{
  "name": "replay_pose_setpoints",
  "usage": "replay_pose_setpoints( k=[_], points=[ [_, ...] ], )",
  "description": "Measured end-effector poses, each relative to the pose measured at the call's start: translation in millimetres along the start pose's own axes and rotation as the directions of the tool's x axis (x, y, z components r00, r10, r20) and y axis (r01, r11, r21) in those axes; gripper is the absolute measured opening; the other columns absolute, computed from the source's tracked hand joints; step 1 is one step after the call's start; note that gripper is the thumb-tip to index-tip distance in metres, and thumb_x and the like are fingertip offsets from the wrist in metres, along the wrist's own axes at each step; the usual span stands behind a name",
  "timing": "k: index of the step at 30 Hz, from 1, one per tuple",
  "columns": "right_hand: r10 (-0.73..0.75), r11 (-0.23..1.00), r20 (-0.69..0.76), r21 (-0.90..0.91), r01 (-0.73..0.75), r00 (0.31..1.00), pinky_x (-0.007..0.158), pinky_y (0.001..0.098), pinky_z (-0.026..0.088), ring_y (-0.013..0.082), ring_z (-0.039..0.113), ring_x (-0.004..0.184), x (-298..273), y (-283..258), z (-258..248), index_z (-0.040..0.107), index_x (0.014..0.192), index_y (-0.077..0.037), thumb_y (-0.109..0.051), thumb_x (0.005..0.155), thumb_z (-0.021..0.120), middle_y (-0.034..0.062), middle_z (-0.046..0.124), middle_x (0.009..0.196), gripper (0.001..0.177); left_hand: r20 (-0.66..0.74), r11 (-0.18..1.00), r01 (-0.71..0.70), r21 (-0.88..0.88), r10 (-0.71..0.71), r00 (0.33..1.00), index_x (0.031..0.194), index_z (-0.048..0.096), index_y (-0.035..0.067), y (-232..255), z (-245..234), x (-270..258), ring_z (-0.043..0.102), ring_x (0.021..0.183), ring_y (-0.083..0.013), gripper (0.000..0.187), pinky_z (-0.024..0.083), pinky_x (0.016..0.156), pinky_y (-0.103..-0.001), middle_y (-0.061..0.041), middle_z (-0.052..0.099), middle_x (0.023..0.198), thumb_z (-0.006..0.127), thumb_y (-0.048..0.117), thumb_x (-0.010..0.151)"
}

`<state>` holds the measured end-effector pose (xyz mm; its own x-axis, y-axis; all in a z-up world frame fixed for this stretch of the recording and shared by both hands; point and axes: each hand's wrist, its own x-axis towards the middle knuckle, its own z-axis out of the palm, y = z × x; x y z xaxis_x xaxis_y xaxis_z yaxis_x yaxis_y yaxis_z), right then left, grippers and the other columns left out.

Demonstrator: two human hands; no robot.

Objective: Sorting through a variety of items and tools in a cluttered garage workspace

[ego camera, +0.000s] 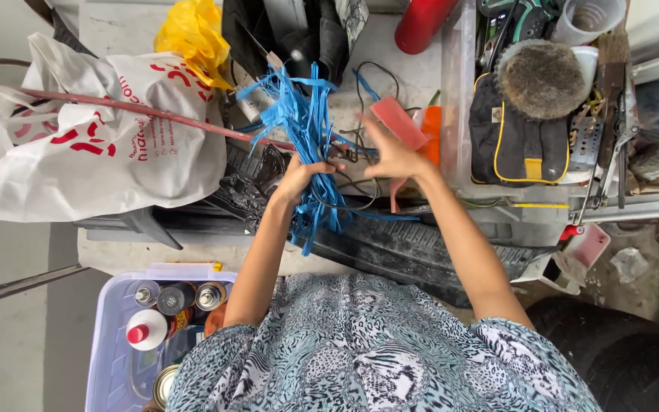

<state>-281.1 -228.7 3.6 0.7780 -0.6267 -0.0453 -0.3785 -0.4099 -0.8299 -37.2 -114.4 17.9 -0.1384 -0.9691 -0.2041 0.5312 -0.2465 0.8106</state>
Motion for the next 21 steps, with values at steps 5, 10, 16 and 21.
replay_pose_setpoints(
  k=[5, 10, 16, 21],
  points=[
    [0.074, 0.936, 0.204, -0.352, 0.003, 0.976, 0.110, 0.0568, 0.033, 0.0415, 0.035, 0.142, 4.5, -13.7, 35.6, 0.043, 0.145, -0.011, -0.029, 0.069, 0.088, 0.0209, 0.042, 0.152, 0.090, -0.018, 0.997, -0.003, 0.083, 0.004, 1.000, 0.145, 0.054, -0.005, 14.5, -6.7, -0.3, 0.073, 0.104, -0.0257, 0.072, 0.056, 0.094, -0.034, -0.021, 0.068, 0.127, 0.064, -0.010, 0.074],
    [0.326, 0.942, -0.178, -0.018, -0.334, 0.929, 0.077, 0.0450, 0.056, 0.0311, 0.075, 0.086, 5.5, 28.6, -15.8, 0.059, 0.110, -0.005, -0.033, 0.105, 0.058, 0.0162, 0.075, 0.089, 0.029, -0.111, 0.995, 0.049, 0.089, -0.039, 0.993, 0.143, 0.052, -0.004, 38.6, -16.2, -11.7, 0.076, 0.105, -0.0280, 0.074, 0.056, 0.084, -0.033, -0.020, 0.069, 0.129, 0.059, -0.012, 0.070],
    [0.198, 0.923, -0.774, -0.058, -0.379, 0.602, 0.085, 0.0516, 0.051, 0.0382, 0.068, 0.099, -7.6, 63.1, -102.2, 0.049, 0.123, -0.002, -0.015, 0.109, 0.057, 0.0206, 0.069, 0.104, 0.020, -0.186, 1.000, 0.027, -0.013, -0.029, 0.982, 0.124, 0.063, -0.010, 10.2, -52.0, 3.5, 0.076, 0.094, -0.0327, 0.035, 0.064, 0.085, -0.039, -0.025, 0.076, 0.116, 0.064, -0.006, 0.090],
    [-0.280, 0.862, -0.710, -0.482, -0.156, 0.647, 0.119, 0.0475, 0.038, 0.0414, 0.047, 0.137, -9.8, -41.1, -80.0, 0.047, 0.141, 0.001, 0.003, 0.079, 0.069, 0.0241, 0.049, 0.141, 0.066, -0.215, 0.996, -0.087, 0.019, 0.089, 0.972, 0.103, 0.065, 0.001, 14.3, -33.3, 6.5, 0.066, 0.069, -0.0188, 0.016, 0.056, 0.065, -0.035, -0.005, 0.062, 0.078, 0.068, 0.017, 0.101]
  ],
)
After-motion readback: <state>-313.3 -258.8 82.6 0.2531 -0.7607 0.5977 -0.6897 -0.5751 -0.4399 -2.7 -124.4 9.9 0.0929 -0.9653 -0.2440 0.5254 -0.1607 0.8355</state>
